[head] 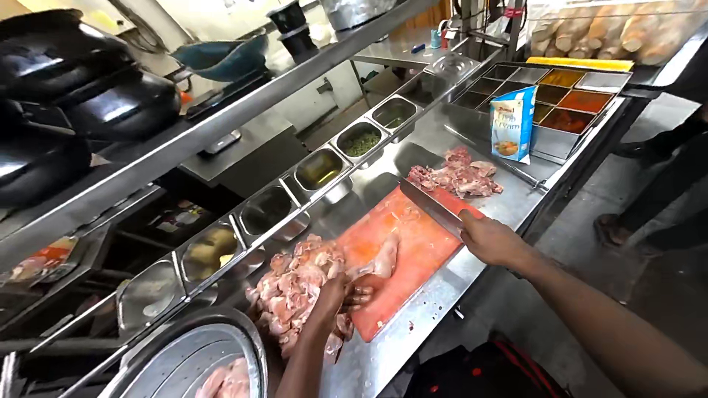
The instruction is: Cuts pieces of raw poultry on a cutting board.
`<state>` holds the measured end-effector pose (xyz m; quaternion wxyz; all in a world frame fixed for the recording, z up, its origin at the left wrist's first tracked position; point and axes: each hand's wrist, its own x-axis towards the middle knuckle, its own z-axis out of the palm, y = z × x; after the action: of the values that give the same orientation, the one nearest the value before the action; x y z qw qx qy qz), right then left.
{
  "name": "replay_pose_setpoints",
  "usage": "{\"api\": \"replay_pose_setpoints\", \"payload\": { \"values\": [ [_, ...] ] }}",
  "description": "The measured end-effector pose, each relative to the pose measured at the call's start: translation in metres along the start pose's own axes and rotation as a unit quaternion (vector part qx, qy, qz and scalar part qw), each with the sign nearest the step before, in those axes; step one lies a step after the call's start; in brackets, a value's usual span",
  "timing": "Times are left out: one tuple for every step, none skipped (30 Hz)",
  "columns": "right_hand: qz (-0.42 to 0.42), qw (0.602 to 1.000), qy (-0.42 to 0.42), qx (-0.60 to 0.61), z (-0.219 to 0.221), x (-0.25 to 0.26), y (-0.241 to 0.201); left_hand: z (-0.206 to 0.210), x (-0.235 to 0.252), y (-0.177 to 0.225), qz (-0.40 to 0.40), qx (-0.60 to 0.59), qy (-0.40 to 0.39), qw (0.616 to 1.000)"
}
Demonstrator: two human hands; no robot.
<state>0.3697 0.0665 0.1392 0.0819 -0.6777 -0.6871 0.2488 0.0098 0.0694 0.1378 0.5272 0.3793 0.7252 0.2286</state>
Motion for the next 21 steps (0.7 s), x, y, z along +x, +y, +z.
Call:
{"api": "replay_pose_setpoints", "payload": {
  "values": [
    [-0.016,1.000,0.022,-0.002,-0.003,-0.001,-0.007,-0.006,-0.002,0.002,0.013,0.031,-0.004,0.999],
    [-0.042,0.998,0.056,0.003,-0.004,0.000,-0.014,-0.011,-0.004,0.005,0.026,0.066,-0.010,0.997],
    [-0.078,0.991,0.105,0.015,-0.001,0.004,-0.019,-0.015,-0.004,0.007,0.037,0.094,-0.014,0.995],
    [-0.114,0.981,0.155,0.023,0.008,0.011,-0.024,-0.017,-0.004,0.008,0.041,0.104,-0.014,0.994],
    [-0.146,0.970,0.190,0.028,0.021,0.018,-0.027,-0.018,-0.002,0.006,0.042,0.101,-0.010,0.994],
    [-0.163,0.968,0.191,0.022,0.033,0.024,-0.031,-0.018,0.000,0.004,0.042,0.095,-0.008,0.995],
    [-0.153,0.978,0.139,-0.005,0.040,0.027,-0.035,-0.017,0.001,0.002,0.041,0.090,-0.007,0.995],
    [-0.109,0.992,0.039,-0.055,0.039,0.028,-0.042,-0.017,0.001,0.002,0.039,0.086,-0.007,0.996],
    [-0.063,0.991,-0.053,-0.108,0.038,0.032,-0.048,-0.017,0.000,0.002,0.038,0.082,-0.007,0.996],
    [-0.030,0.983,-0.116,-0.140,0.040,0.037,-0.049,-0.018,-0.003,-0.001,0.039,0.079,-0.008,0.996],
    [-0.017,0.978,-0.140,-0.153,0.043,0.040,-0.047,-0.021,-0.007,-0.002,0.042,0.080,-0.004,0.996],
    [-0.013,0.977,-0.146,-0.157,0.042,0.043,-0.043,-0.025,-0.009,-0.001,0.050,0.080,0.002,0.996],
    [-0.014,0.976,-0.148,-0.157,0.038,0.047,-0.037,-0.029,-0.011,0.001,0.058,0.087,0.005,0.995],
    [-0.014,0.977,-0.151,-0.149,0.035,0.050,-0.031,-0.034,-0.013,-0.001,0.061,0.105,0.010,0.993],
    [-0.012,0.978,-0.156,-0.135,0.033,0.054,-0.022,-0.038,-0.015,-0.003,0.066,0.132,0.016,0.989],
    [-0.006,0.980,-0.164,-0.116,0.029,0.060,-0.013,-0.042,-0.017,-0.004,0.072,0.160,0.018,0.984],
    [0.003,0.981,-0.166,-0.099,0.023,0.068,-0.003,-0.044,-0.018,-0.005,0.080,0.179,0.013,0.980],
    [0.017,0.984,-0.156,-0.080,0.019,0.074,0.005,-0.046,-0.019,-0.006,0.086,0.186,0.006,0.979],
    [0.035,0.989,-0.133,-0.063,0.016,0.078,0.012,-0.046,-0.021,-0.006,0.092,0.180,0.000,0.979],
    [0.054,0.992,-0.100,-0.051,0.013,0.079,0.015,-0.044,-0.024,-0.004,0.095,0.169,-0.006,0.981],
    [0.072,0.994,-0.072,-0.040,0.010,0.076,0.014,-0.042,-0.026,-0.001,0.096,0.158,-0.012,0.983]
  ]
}}
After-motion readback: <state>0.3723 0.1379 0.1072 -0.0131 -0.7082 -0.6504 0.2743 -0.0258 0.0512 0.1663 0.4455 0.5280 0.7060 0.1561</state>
